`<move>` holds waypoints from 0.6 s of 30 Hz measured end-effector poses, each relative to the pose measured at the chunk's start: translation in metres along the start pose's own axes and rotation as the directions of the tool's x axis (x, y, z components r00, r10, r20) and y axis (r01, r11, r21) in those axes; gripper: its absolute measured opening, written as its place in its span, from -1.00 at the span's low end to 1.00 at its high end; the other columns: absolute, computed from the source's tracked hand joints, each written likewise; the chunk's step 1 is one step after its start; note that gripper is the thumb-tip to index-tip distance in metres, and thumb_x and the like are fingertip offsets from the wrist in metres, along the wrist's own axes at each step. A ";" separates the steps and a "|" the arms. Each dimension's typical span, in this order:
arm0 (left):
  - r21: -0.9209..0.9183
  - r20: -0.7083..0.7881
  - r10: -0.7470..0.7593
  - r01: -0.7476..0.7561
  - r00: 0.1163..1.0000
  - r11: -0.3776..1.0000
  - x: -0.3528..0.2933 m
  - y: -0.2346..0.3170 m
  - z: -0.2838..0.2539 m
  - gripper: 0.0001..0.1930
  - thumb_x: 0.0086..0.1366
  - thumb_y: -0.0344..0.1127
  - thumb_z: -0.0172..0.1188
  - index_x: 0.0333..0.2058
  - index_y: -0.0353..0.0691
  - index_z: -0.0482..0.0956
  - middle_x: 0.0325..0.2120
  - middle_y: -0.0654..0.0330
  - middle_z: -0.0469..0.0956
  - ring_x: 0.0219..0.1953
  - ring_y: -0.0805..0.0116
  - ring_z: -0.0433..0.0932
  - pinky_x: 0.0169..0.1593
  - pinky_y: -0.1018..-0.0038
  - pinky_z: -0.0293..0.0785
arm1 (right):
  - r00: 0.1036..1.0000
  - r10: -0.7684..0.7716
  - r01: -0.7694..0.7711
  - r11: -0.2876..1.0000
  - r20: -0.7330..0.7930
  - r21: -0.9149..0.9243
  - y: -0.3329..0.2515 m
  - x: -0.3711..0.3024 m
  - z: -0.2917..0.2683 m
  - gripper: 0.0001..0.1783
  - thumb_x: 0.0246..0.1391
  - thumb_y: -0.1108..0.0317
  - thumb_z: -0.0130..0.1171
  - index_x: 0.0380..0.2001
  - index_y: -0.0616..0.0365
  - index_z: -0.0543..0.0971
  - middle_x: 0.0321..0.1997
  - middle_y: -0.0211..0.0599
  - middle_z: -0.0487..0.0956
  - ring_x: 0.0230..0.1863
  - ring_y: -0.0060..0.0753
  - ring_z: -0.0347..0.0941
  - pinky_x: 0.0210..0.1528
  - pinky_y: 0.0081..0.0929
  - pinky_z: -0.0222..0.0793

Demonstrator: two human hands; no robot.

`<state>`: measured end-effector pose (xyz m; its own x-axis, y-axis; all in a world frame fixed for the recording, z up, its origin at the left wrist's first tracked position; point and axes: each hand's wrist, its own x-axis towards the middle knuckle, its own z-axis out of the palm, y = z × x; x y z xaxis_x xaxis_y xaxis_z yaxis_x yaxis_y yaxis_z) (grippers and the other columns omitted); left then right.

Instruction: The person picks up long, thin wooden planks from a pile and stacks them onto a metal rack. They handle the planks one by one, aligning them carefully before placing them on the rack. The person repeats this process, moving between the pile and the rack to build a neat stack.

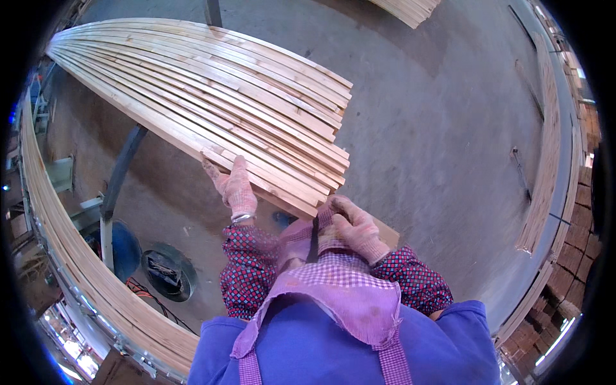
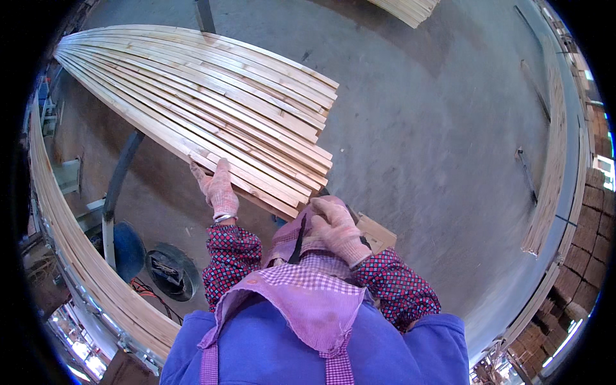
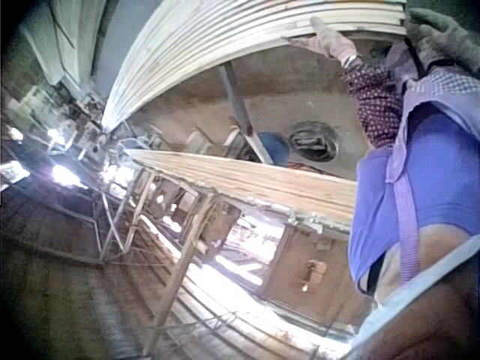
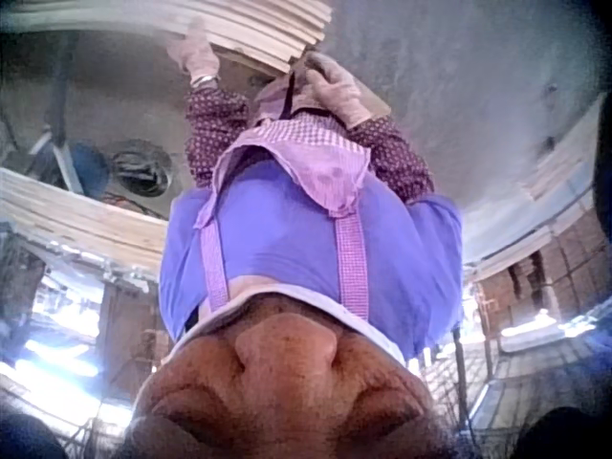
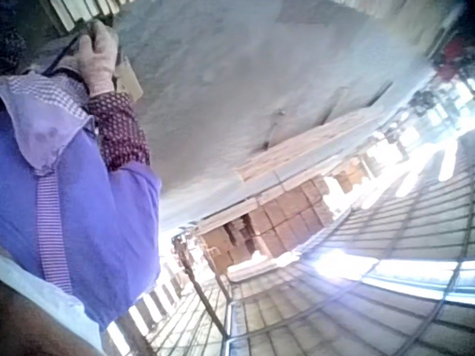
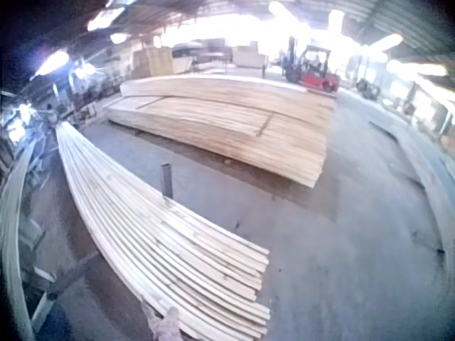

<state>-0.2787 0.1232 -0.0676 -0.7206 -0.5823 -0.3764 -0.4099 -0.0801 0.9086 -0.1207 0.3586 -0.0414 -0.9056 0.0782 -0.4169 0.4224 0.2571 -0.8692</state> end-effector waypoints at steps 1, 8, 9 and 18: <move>-0.038 0.019 0.025 -0.024 1.000 0.999 -0.001 0.000 0.000 -0.03 0.19 -0.46 0.32 0.45 -0.08 -0.12 0.34 0.01 0.17 0.22 0.17 0.32 0.32 0.31 0.24 | 0.998 -0.060 0.060 0.997 0.004 -0.055 -0.002 0.002 0.003 -0.61 0.17 0.33 0.13 0.05 0.20 0.54 0.00 -0.06 0.59 0.14 -0.11 0.47 0.18 -0.30 0.36; 0.284 0.079 0.145 -0.161 0.986 0.945 0.004 -0.015 0.001 0.08 0.12 -0.33 0.43 0.44 -0.24 -0.20 0.39 -0.04 0.00 0.33 0.14 0.16 0.40 0.34 0.06 | 0.976 -0.070 0.145 0.915 0.205 -0.377 -0.063 0.008 0.003 -0.59 0.10 0.29 0.14 0.04 0.08 0.48 -0.20 -0.07 0.61 0.03 0.01 0.47 0.06 -0.15 0.39; 0.226 0.107 0.130 -0.151 0.986 0.962 0.001 -0.012 0.002 0.10 0.11 -0.32 0.44 0.43 -0.26 -0.21 0.39 -0.04 -0.02 0.34 0.15 0.13 0.41 0.36 0.04 | 0.972 -0.043 0.129 0.919 0.231 -0.373 -0.066 0.008 0.001 -0.59 0.09 0.31 0.14 0.04 0.07 0.48 -0.20 -0.06 0.60 0.03 0.02 0.47 0.06 -0.14 0.39; 0.187 0.092 0.167 -0.181 0.982 0.966 -0.005 -0.004 0.004 0.09 0.09 -0.46 0.44 0.43 -0.21 -0.20 0.32 0.03 0.15 0.26 0.19 0.26 0.35 0.34 0.16 | 0.961 -0.106 0.247 0.742 0.255 -0.623 -0.087 0.011 -0.010 -0.53 -0.03 0.32 0.21 0.02 0.06 0.50 0.05 0.03 0.46 -0.01 0.07 0.48 0.00 -0.08 0.45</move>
<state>-0.2760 0.1298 -0.0702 -0.8271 -0.5106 -0.2349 -0.3696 0.1791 0.9118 -0.1681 0.3465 0.0318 -0.9051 -0.1973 -0.3766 0.0657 0.8102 -0.5825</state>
